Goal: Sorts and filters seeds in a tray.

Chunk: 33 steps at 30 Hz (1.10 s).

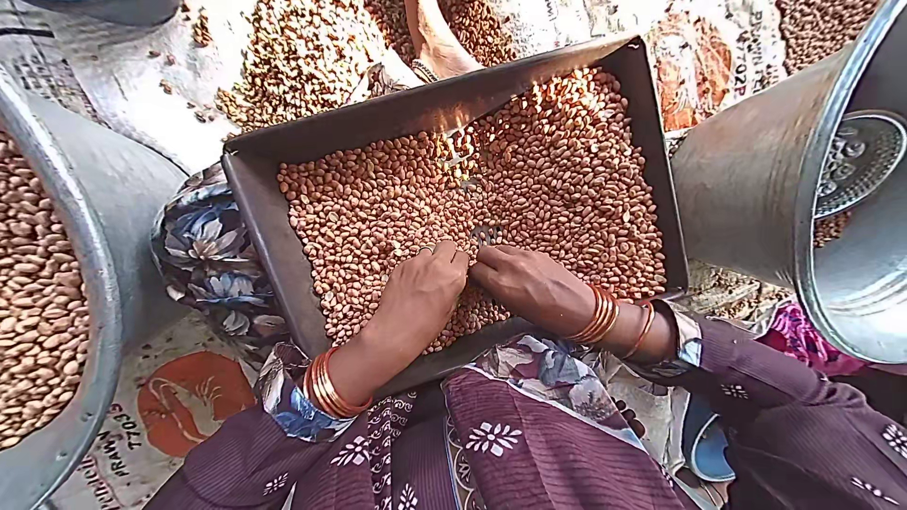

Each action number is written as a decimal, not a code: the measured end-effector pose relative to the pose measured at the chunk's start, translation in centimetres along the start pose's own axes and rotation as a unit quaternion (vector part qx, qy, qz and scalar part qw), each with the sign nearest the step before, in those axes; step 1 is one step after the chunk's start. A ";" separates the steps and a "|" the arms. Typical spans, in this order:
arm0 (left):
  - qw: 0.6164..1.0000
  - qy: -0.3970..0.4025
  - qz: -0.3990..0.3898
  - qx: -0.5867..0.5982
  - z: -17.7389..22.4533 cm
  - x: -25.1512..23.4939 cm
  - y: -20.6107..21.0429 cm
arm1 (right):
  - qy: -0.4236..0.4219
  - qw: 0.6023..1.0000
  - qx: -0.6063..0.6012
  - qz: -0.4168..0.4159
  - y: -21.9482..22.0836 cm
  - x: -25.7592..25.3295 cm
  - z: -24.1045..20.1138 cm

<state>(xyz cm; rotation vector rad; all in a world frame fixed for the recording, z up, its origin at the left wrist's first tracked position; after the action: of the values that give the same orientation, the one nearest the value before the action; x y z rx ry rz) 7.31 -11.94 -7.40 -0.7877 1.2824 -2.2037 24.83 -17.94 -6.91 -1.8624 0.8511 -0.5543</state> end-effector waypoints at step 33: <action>0.906 -0.130 0.043 0.400 -4.0 -3.7 -5.2 | -0.033 0.989 -0.109 -0.090 -7.9 -3.7 3.6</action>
<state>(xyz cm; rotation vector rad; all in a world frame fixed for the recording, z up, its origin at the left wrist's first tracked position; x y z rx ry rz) 6.72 -4.76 -5.23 -0.6273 0.2098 -2.1697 27.37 -10.82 -1.25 -2.1600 0.7271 -0.5242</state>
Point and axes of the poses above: each hand's wrist, its own x-axis away from the middle knuckle, its own y-axis out of the palm, z = x × y, the point moved 1 cm from there along -x, towards the middle knuckle, and after that the axes turned 11 degrees about -y, right-handed, at the moved point
